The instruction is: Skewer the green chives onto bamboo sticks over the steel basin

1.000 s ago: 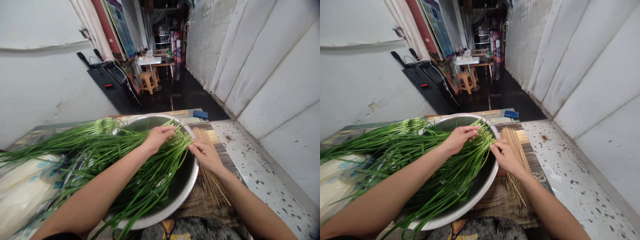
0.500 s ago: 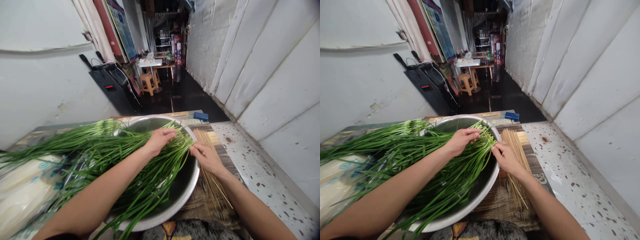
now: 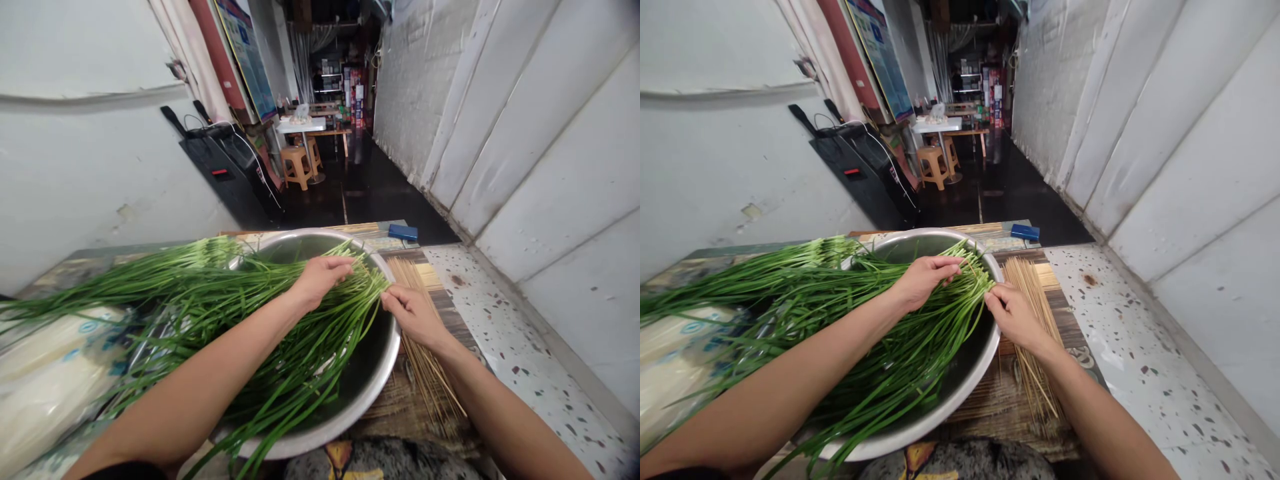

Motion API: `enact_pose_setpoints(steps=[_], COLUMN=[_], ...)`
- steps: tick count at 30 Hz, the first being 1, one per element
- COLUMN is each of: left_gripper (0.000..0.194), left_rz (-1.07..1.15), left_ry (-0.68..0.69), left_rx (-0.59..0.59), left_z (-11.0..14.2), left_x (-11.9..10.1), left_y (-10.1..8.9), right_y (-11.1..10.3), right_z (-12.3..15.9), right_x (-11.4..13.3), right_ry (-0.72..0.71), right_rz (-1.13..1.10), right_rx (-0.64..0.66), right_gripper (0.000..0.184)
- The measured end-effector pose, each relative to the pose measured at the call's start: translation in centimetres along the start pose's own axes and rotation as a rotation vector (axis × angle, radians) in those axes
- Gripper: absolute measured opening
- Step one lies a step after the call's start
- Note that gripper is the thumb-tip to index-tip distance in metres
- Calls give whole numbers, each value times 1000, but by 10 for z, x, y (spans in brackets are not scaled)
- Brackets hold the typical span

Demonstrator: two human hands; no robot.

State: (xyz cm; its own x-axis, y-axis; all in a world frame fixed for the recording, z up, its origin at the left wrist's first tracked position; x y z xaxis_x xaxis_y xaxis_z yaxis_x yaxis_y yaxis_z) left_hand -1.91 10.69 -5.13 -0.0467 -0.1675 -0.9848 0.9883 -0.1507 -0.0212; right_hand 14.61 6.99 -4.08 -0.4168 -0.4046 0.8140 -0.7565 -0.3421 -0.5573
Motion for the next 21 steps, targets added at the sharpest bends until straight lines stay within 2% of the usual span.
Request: enact_pose_setpoints(steps=[21], left_gripper=[28], left_rz=[-14], left_ry=[1], left_rx=[-8], left_z=[0], left_x=[0], left_y=[1], right_y=[0], right_z=[0], right_x=[1], right_ry=[-3], right_rz=[14], right_rx=[7], right_gripper=[33])
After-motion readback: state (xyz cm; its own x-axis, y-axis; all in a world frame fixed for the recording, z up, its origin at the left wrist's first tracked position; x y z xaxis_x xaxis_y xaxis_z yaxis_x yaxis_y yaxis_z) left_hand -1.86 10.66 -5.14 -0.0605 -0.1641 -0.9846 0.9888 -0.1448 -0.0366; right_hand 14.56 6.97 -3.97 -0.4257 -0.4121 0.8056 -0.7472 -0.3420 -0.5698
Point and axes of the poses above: each hand's wrist, its own z-axis away from the middle knuckle, its own y-axis out of the palm, x = y × z, the point moved 8 cm from there along -z, towards the middle knuckle, and after that the axes turned 8 degrees about x, right-handed, at the moved point
